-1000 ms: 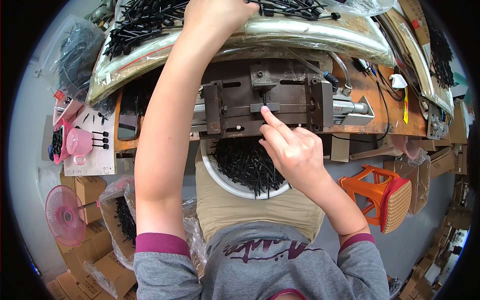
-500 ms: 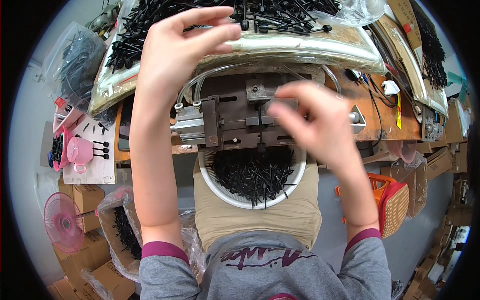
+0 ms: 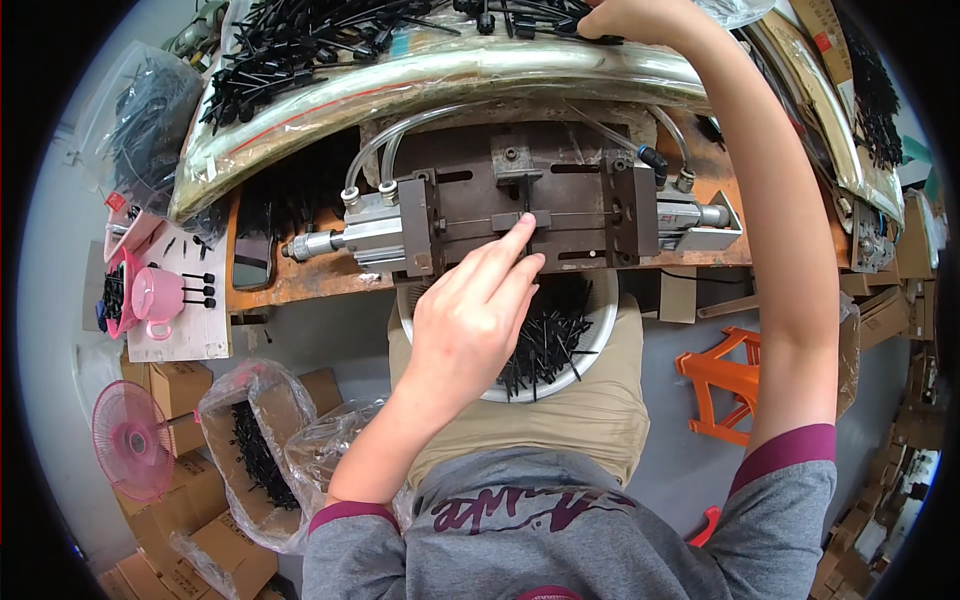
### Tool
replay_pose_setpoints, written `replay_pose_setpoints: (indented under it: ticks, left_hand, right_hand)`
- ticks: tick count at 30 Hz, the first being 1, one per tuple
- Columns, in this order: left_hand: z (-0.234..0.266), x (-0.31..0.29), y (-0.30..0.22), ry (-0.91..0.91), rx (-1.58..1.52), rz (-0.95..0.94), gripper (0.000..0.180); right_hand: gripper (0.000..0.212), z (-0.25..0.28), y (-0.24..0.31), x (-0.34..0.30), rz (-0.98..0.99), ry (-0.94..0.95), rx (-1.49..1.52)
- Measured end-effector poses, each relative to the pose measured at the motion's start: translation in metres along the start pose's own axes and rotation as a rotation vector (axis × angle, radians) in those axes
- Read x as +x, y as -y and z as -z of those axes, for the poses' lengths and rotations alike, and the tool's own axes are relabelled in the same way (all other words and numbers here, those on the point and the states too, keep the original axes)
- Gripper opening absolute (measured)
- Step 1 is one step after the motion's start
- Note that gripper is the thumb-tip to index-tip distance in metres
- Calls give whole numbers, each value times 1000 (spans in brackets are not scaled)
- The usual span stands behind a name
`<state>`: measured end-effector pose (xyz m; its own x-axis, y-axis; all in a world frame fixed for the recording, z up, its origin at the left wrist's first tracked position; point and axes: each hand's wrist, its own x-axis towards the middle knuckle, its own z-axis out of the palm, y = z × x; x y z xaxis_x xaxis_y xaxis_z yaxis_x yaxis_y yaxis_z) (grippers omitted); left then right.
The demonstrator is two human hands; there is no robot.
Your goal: Assembling plastic connector components using a manual press fixture.
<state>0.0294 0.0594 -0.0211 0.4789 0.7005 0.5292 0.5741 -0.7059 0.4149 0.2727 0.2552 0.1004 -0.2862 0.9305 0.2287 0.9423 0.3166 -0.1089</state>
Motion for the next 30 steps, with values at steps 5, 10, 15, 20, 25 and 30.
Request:
replay_pose_setpoints:
  ticks: [5,10,15,20,25,30]
  left_hand:
    - [-12,-6,-1,-3,120,-51,27]
    - [-8,-4,-4,44,198,-46,25]
    - [-5,-2,-1,83,200,-25,25]
    - [-6,-1,0,72,164,-8,26]
    - [-7,-1,1,74,156,3,25]
    - [-7,-4,2,74,177,29,25]
  right_hand:
    - [34,-7,-4,10,-93,59,-34]
    - [32,-2,1,8,-168,100,-26]
    - [32,-7,-6,6,-97,-25,-58]
    - [29,-3,-3,-3,-36,-137,-94]
    - [22,26,10,-21,-137,-63,8]
    - [19,35,26,-22,-436,-87,313]
